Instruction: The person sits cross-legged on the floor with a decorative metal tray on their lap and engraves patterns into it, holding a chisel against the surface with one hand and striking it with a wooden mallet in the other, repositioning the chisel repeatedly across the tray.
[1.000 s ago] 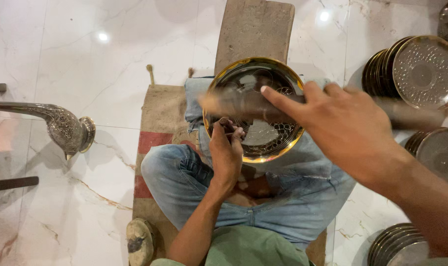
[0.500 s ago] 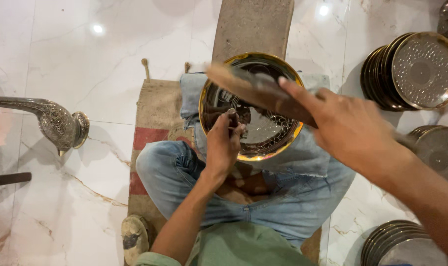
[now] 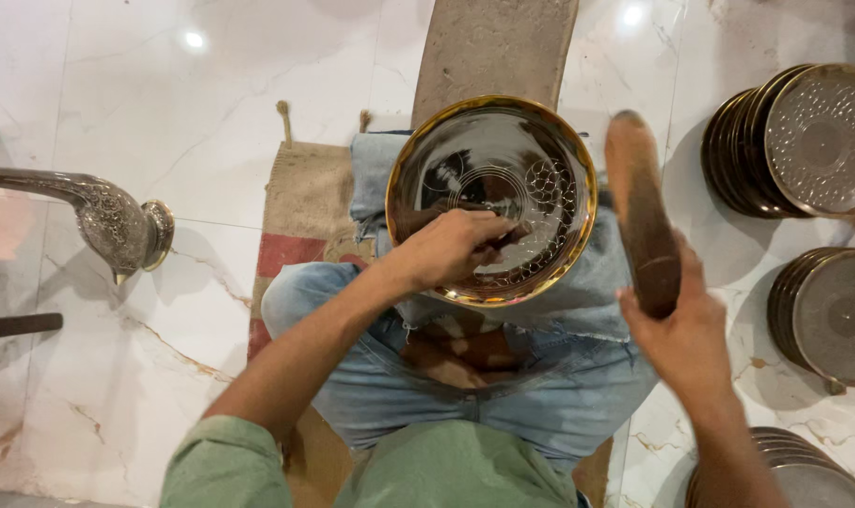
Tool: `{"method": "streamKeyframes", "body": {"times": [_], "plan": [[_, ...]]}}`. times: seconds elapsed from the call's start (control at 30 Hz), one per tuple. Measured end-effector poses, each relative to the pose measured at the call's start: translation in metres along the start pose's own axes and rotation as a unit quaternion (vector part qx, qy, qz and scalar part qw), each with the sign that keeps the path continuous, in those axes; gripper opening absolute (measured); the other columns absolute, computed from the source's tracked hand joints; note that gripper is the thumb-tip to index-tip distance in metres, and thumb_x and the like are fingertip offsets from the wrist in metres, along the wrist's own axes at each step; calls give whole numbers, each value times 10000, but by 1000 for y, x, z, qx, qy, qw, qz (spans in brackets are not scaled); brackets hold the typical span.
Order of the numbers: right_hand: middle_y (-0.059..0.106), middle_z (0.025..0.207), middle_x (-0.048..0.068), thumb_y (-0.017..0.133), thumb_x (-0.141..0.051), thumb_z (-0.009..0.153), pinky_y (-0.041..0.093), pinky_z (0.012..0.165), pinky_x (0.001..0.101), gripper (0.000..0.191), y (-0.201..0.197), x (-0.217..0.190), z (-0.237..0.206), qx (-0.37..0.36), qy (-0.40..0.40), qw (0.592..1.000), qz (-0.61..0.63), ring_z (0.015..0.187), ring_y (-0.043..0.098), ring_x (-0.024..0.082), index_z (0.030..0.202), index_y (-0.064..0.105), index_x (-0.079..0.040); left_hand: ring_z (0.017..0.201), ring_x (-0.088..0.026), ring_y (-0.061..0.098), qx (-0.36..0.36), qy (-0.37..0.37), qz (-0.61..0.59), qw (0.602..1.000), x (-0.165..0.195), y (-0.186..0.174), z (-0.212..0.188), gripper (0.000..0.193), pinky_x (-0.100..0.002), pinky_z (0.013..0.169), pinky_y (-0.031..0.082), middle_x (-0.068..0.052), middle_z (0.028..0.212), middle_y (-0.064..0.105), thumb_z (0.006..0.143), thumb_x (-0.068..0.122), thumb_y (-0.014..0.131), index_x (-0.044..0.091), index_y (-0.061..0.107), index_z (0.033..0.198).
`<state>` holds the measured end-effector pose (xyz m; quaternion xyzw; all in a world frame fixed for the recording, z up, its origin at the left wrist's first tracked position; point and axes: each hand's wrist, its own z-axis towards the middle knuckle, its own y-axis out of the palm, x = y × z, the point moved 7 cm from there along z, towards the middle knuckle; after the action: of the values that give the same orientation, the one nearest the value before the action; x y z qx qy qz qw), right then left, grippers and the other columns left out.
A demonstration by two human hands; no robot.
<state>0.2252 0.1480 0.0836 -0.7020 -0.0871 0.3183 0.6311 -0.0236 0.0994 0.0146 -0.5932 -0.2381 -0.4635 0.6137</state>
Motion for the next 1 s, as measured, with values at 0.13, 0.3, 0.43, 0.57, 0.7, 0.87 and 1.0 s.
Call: {"method": "streamKeyframes", "body": {"times": [0.13, 0.3, 0.43, 0.57, 0.7, 0.87, 1.0], "plan": [[727, 987, 112, 806, -216, 824, 590, 751, 404, 840, 46, 20, -56, 65, 149, 980, 116, 836, 735, 300, 1552, 386, -210, 998, -369, 708, -103, 20, -27, 994, -1, 8, 10, 547, -457, 867, 542, -172, 1082, 726, 820, 20, 715, 76, 631, 1358], [727, 983, 170, 850, -186, 810, 565, 729, 415, 849, 77, 25, -108, 32, 181, 983, -8, 820, 716, 294, 1559, 451, -164, 950, -321, 740, -106, 15, -86, 990, 11, 0, 19, 506, -408, 858, 590, -140, 1165, 720, 844, 5, 661, 105, 651, 1340], [688, 1053, 177, 861, -174, 804, 570, 829, 372, 1023, 76, 32, -108, 101, 235, 934, 250, 911, 690, 225, 1639, 281, -60, 904, -327, 729, 72, -175, -94, 977, -2, -21, -3, 463, -417, 832, 564, -156, 1013, 712, 899, 116, 742, 68, 573, 1327], [727, 1070, 121, 857, -127, 786, 575, 889, 357, 974, 61, 29, -66, 49, 155, 950, 268, 931, 720, 210, 1556, 271, -10, 995, -383, 685, 110, -120, -30, 986, 3, -27, -18, 531, -448, 847, 527, -188, 1099, 688, 896, 77, 735, 42, 534, 1386], [688, 1006, 79, 851, -111, 876, 572, 905, 339, 974, 35, 35, -19, 68, 113, 938, 322, 922, 692, 172, 1626, 238, -13, 1010, -397, 679, 115, -73, -25, 990, -2, -24, -18, 509, -450, 844, 530, -201, 1120, 680, 918, 87, 743, 36, 546, 1384], [700, 985, 153, 809, -179, 941, 601, 785, 394, 695, 5, 5, 37, 17, 27, 988, 152, 829, 713, 253, 1456, 344, -136, 947, -326, 728, 88, -114, -63, 987, -13, -16, -20, 525, -403, 807, 573, -185, 1112, 686, 880, -4, 656, 36, 537, 1390], [690, 946, 177, 728, -175, 857, 588, 691, 467, 840, -6, -27, 54, -103, 8, 994, 28, 805, 723, 332, 1586, 322, -274, 926, -263, 759, 112, -124, -94, 981, -8, -16, -25, 541, -365, 795, 601, -172, 1158, 703, 845, -95, 609, 41, 555, 1366]]}}
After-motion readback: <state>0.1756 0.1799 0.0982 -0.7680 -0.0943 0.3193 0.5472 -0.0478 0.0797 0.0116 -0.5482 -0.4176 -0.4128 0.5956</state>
